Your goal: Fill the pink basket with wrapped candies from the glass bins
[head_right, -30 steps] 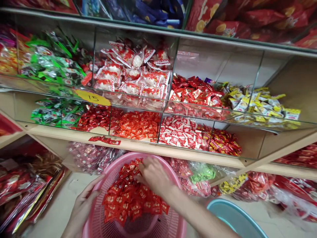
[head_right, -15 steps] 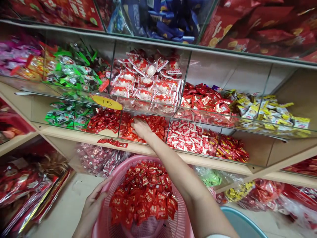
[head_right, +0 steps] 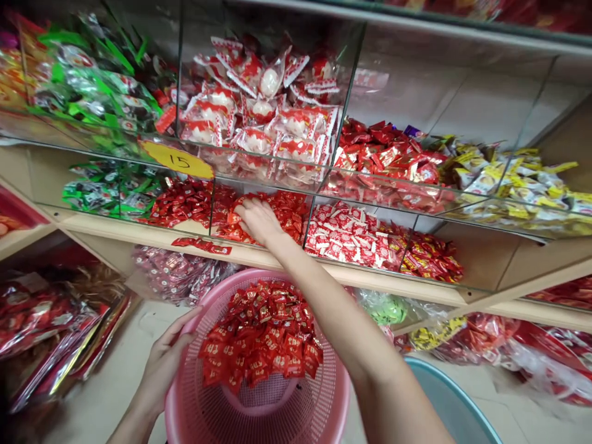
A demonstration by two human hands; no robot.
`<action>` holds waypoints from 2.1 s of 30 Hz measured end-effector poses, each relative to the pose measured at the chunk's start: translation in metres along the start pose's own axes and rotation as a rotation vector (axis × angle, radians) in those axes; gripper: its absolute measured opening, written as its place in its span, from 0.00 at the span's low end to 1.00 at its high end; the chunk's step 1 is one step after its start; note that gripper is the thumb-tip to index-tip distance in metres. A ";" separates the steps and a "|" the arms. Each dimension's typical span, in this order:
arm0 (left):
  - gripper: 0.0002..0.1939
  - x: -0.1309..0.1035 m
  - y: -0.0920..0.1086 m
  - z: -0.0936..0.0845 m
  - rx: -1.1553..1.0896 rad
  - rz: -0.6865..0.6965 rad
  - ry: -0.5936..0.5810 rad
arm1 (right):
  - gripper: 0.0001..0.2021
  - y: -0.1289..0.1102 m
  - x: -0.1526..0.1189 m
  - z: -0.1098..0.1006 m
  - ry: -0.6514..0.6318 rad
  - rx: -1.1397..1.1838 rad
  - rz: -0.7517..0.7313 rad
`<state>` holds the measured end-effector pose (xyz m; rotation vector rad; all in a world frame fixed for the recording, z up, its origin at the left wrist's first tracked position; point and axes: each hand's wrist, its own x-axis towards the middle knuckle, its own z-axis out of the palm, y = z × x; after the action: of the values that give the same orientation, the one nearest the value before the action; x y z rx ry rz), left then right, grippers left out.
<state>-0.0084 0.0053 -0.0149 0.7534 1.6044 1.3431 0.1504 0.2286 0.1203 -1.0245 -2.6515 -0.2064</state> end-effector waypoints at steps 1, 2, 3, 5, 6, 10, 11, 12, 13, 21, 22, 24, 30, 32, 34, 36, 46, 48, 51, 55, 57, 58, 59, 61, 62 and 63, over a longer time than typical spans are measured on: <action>0.22 0.000 0.001 0.001 0.004 0.001 0.003 | 0.14 -0.004 -0.012 -0.008 0.041 0.026 -0.002; 0.22 0.000 0.002 0.001 0.002 0.000 0.005 | 0.15 -0.008 -0.028 -0.016 0.074 0.058 -0.004; 0.22 0.000 0.003 0.002 -0.002 -0.006 0.008 | 0.15 -0.014 -0.048 -0.023 0.083 0.094 -0.006; 0.23 0.000 0.004 0.003 -0.016 -0.026 0.005 | 0.13 -0.027 -0.093 -0.027 0.035 0.177 -0.014; 0.24 -0.001 0.005 0.003 -0.022 -0.037 0.002 | 0.12 -0.034 -0.117 -0.024 -0.010 0.223 -0.010; 0.25 -0.002 0.005 0.004 -0.034 -0.057 -0.013 | 0.10 -0.058 -0.195 0.014 -0.235 0.366 0.065; 0.25 -0.003 0.005 0.004 -0.039 -0.057 -0.019 | 0.10 -0.062 -0.207 0.024 -0.273 0.380 0.075; 0.25 -0.003 0.005 0.004 -0.044 -0.055 -0.026 | 0.10 -0.066 -0.215 0.033 -0.300 0.386 0.080; 0.25 -0.004 0.004 0.003 -0.050 -0.049 -0.033 | 0.10 -0.068 -0.220 0.040 -0.316 0.385 0.083; 0.25 -0.005 0.002 0.003 -0.071 -0.017 -0.027 | 0.07 -0.079 -0.217 0.048 -0.354 0.285 0.042; 0.25 -0.005 0.002 0.003 -0.079 -0.020 -0.028 | 0.07 -0.080 -0.217 0.048 -0.356 0.268 0.043; 0.25 -0.005 0.001 0.002 -0.084 -0.022 -0.029 | 0.07 -0.081 -0.216 0.050 -0.357 0.245 0.045; 0.26 -0.005 0.003 0.003 -0.083 -0.010 -0.014 | 0.07 -0.086 -0.212 0.061 -0.343 0.257 0.064; 0.26 -0.006 0.003 0.004 -0.089 -0.016 -0.016 | 0.07 -0.089 -0.212 0.065 -0.325 0.260 0.083; 0.26 -0.005 0.003 0.003 -0.081 -0.029 -0.017 | 0.07 -0.091 -0.213 0.067 -0.301 0.265 0.099; 0.26 -0.004 0.002 0.002 -0.066 -0.028 -0.017 | 0.09 -0.091 -0.212 0.063 -0.262 0.277 0.101; 0.23 0.001 -0.005 -0.002 -0.033 0.006 -0.039 | 0.10 -0.029 -0.080 -0.005 0.074 0.165 0.100; 0.24 0.002 -0.007 -0.003 -0.030 0.021 -0.044 | 0.10 -0.018 -0.042 0.000 0.045 0.092 0.194; 0.23 0.004 -0.008 -0.005 -0.022 0.043 -0.036 | 0.12 -0.010 -0.003 0.015 -0.063 0.025 0.288; 0.24 0.004 -0.007 -0.006 -0.036 0.036 -0.041 | 0.13 -0.015 0.014 0.027 -0.111 0.004 0.365; 0.24 0.003 -0.005 -0.005 -0.037 0.025 -0.044 | 0.12 -0.018 0.015 0.027 -0.123 0.010 0.404; 0.25 0.002 -0.004 -0.005 -0.038 0.023 -0.048 | 0.11 -0.020 0.016 0.026 -0.131 0.015 0.422; 0.25 0.001 -0.003 -0.005 -0.030 0.020 -0.038 | 0.11 -0.020 0.017 0.025 -0.138 0.022 0.436; 0.25 0.001 -0.003 -0.003 -0.027 0.019 -0.018 | 0.11 -0.020 0.018 0.023 -0.149 0.037 0.450; 0.25 0.001 -0.003 -0.003 -0.030 0.016 -0.018 | 0.12 -0.020 0.017 0.021 -0.147 0.045 0.451; 0.25 0.001 -0.003 -0.002 -0.031 0.015 -0.019 | 0.12 -0.020 0.015 0.018 -0.134 0.056 0.447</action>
<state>-0.0105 0.0047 -0.0180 0.7579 1.5625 1.3650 0.1224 0.2275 0.1074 -1.6208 -2.4395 0.0341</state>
